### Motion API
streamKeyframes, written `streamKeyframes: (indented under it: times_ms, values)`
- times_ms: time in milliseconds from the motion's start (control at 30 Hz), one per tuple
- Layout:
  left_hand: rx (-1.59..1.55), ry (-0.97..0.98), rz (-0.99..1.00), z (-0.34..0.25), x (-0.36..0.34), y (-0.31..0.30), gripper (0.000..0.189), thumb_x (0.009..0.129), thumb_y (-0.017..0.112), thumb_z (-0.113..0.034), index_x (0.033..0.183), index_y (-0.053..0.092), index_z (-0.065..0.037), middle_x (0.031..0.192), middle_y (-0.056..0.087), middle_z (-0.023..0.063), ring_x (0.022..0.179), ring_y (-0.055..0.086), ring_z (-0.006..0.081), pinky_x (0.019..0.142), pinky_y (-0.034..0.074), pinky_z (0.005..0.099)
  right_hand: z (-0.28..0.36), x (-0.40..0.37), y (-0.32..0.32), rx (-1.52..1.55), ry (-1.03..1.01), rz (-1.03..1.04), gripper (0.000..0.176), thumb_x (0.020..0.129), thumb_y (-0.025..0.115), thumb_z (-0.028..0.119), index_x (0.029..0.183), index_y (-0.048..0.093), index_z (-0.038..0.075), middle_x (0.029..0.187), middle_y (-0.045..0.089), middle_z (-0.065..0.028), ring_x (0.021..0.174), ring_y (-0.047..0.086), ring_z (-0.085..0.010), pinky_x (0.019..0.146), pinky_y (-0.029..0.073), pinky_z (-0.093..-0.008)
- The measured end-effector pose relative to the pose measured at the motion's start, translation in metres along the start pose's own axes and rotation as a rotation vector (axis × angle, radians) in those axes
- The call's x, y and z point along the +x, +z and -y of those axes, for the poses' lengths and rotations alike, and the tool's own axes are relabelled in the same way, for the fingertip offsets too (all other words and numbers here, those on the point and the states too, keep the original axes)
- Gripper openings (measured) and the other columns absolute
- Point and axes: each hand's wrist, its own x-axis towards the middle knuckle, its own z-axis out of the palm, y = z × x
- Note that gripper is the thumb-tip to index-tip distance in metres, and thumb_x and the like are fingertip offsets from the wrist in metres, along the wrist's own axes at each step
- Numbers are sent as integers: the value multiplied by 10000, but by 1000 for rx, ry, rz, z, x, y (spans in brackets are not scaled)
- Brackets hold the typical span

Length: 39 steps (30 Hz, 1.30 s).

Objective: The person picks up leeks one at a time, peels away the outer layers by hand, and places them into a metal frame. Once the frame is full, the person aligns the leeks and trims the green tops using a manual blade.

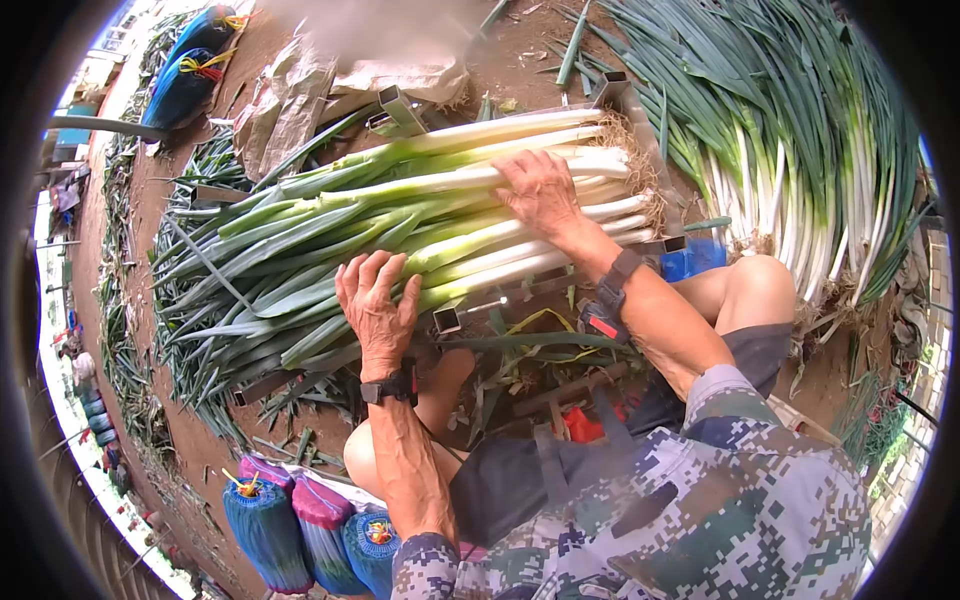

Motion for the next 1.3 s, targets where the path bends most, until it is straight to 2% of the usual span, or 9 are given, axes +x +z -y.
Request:
streamKeyframes:
  times_ms: [167, 233, 400, 533, 667, 767, 933, 1167, 1300]
  values:
    - [-247, -64, -181, -1, -1, -4, 255, 808, 771, -126, 1045, 695, -73, 1065, 677, 101, 1053, 615, 307, 1046, 401, 466, 15, -3, -42, 125, -77, -94, 348, 852, 713, 310, 1136, 662, 115, 1024, 637, -83, 981, 575, -288, 850, 423, -436]
    - [-219, -133, -422, -17, -1, -15, 270, 811, 752, -22, 1072, 682, -31, 1058, 670, 150, 1014, 635, 300, 930, 486, 426, 17, -9, -62, 135, -121, -132, 345, 844, 727, 284, 1134, 661, 108, 996, 642, -81, 956, 582, -289, 840, 428, -424]
    - [343, 68, -571, -41, 9, -69, 600, 749, 835, -193, 1285, 580, -101, 1239, 520, 119, 1236, 472, 352, 1048, 375, 522, 38, -32, -107, 412, -64, -98, 304, 901, 706, 258, 1129, 626, 74, 972, 689, -145, 850, 665, -353, 742, 510, -434]
    - [435, 153, -616, -47, 13, -94, 581, 734, 828, -300, 1250, 614, -140, 1234, 540, 102, 1249, 480, 345, 1103, 334, 532, 33, -41, -123, 499, -145, 193, 248, 964, 627, 285, 1079, 631, 65, 810, 671, -173, 727, 657, -404, 626, 524, -440]
    - [473, 163, -271, -43, 4, -86, 553, 597, 867, -201, 1119, 689, -171, 1174, 599, 58, 1200, 539, 309, 1142, 285, 541, 23, -39, -109, 442, -83, 497, 308, 993, 540, 402, 989, 681, 128, 865, 670, -137, 751, 650, -388, 656, 523, -462]
    - [203, 151, 86, -2, -27, -39, 598, 545, 881, -183, 1110, 687, -164, 1174, 576, 68, 1192, 525, 309, 1147, 282, 534, 4, -60, -56, 215, -191, 406, 272, 973, 572, 377, 973, 680, 127, 931, 649, -120, 787, 641, -352, 666, 524, -450]
    - [113, 81, 37, -12, -35, -25, 602, 531, 881, -185, 1102, 694, -181, 1168, 530, 60, 1223, 485, 306, 1134, 298, 524, 21, -97, -46, 240, 24, 100, 201, 885, 686, 288, 1010, 651, 134, 1007, 616, -61, 989, 582, -309, 876, 459, -452]
    - [71, 63, 14, -14, -41, -21, 539, 576, 850, -192, 1096, 707, -190, 1213, 519, 66, 1270, 458, 318, 1164, 265, 527, 19, -97, -50, 292, 18, 84, 243, 885, 685, 279, 1048, 659, 100, 1038, 638, -93, 982, 589, -314, 870, 463, -445]
    - [7, 8, 17, -25, -40, -26, 454, 692, 824, -242, 1105, 694, -108, 1209, 547, 81, 1277, 463, 316, 1160, 264, 510, 20, -97, -62, 366, 59, 25, 241, 873, 685, 216, 1053, 658, 59, 1014, 644, -122, 989, 588, -332, 881, 467, -432]
